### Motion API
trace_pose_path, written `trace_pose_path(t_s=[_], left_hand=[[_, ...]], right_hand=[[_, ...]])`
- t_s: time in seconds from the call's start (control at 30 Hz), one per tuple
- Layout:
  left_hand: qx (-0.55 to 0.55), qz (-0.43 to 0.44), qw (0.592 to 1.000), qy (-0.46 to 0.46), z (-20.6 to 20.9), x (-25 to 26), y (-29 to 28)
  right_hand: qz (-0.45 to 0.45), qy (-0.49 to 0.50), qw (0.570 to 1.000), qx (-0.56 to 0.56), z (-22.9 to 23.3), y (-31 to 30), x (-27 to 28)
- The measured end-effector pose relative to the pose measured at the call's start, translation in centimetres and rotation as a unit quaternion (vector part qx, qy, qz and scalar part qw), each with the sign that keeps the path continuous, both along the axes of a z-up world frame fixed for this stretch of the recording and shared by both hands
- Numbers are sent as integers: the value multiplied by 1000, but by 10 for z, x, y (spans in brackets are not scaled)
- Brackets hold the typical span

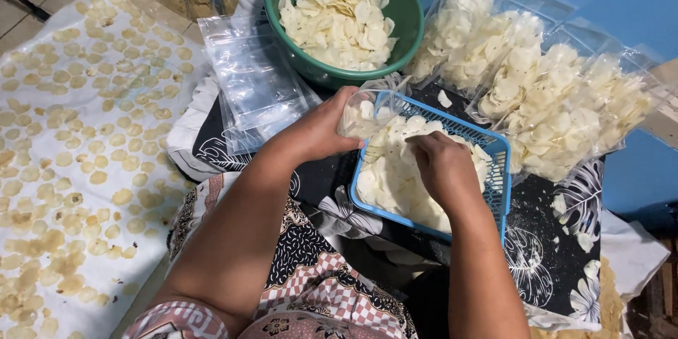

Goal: Packaging chips into plastic bags by hand

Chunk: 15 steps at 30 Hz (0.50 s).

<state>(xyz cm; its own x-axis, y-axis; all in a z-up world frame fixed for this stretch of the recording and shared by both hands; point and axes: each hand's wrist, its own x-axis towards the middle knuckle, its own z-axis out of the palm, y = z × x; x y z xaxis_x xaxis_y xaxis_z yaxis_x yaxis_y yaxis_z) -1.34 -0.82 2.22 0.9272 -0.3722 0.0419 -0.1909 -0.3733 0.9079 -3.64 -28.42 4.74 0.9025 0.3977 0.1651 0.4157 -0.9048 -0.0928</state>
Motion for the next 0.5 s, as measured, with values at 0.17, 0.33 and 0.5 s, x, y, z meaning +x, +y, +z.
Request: trace_pose_path(t_s=[0.17,0.33,0.5], left_hand=[[16,7,1000,-2,-1,2,-3],[28,11,1000,5,1,1,-4],[32,13,999,21,-1,3,-8]], right_hand=[[-15,-32,985,171,45,22,-12],[51,-116,944,304,84,46,-13],[142,-139,961,193,95,73,9]])
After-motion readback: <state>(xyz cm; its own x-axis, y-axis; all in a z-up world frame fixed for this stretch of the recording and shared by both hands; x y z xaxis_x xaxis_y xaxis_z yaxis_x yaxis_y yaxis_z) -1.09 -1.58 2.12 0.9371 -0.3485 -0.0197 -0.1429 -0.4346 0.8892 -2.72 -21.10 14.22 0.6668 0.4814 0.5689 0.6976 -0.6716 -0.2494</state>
